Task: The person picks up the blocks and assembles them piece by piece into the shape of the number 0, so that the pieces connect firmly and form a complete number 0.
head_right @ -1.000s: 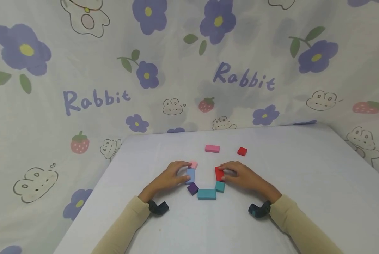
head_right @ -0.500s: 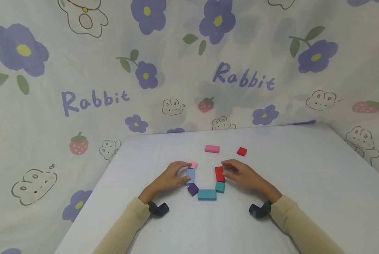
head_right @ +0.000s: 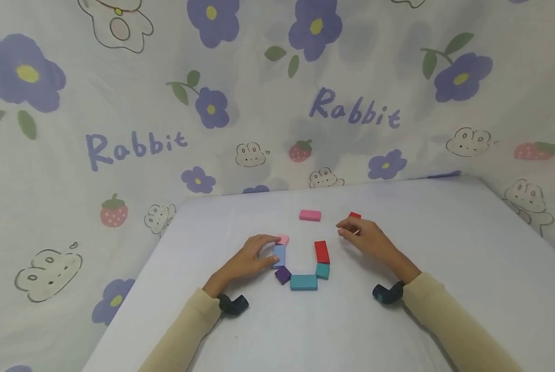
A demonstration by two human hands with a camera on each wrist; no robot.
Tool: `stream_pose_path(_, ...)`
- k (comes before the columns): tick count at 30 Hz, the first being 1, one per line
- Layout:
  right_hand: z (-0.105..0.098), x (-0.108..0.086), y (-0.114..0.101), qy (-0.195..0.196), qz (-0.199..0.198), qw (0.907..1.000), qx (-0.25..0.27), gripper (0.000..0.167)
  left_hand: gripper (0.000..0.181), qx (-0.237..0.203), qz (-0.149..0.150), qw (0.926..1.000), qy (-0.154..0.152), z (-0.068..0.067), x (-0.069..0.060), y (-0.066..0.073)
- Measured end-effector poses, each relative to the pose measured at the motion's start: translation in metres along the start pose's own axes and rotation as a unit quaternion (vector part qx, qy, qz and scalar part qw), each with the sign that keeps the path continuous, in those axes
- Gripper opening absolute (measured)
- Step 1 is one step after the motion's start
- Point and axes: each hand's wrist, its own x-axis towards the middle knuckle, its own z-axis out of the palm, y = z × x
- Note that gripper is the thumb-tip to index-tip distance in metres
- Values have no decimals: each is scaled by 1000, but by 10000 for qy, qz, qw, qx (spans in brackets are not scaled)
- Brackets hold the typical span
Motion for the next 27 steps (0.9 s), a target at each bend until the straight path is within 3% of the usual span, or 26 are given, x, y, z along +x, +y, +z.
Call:
stream_pose_path(8, -31, 16, 22, 383, 525, 9958, -639, 26, 54, 155, -9, 9999, 4, -3, 0, -1)
stream_pose_path(17, -34, 32, 44, -317, 900, 9917, -864, 42, 54, 96, 0, 10000, -16, -2, -3, 1)
stream_pose_path(27, -31, 37, 40, -409, 864, 9902, -1017, 42, 54, 44, -154, 9999, -64, -1, 0, 0)
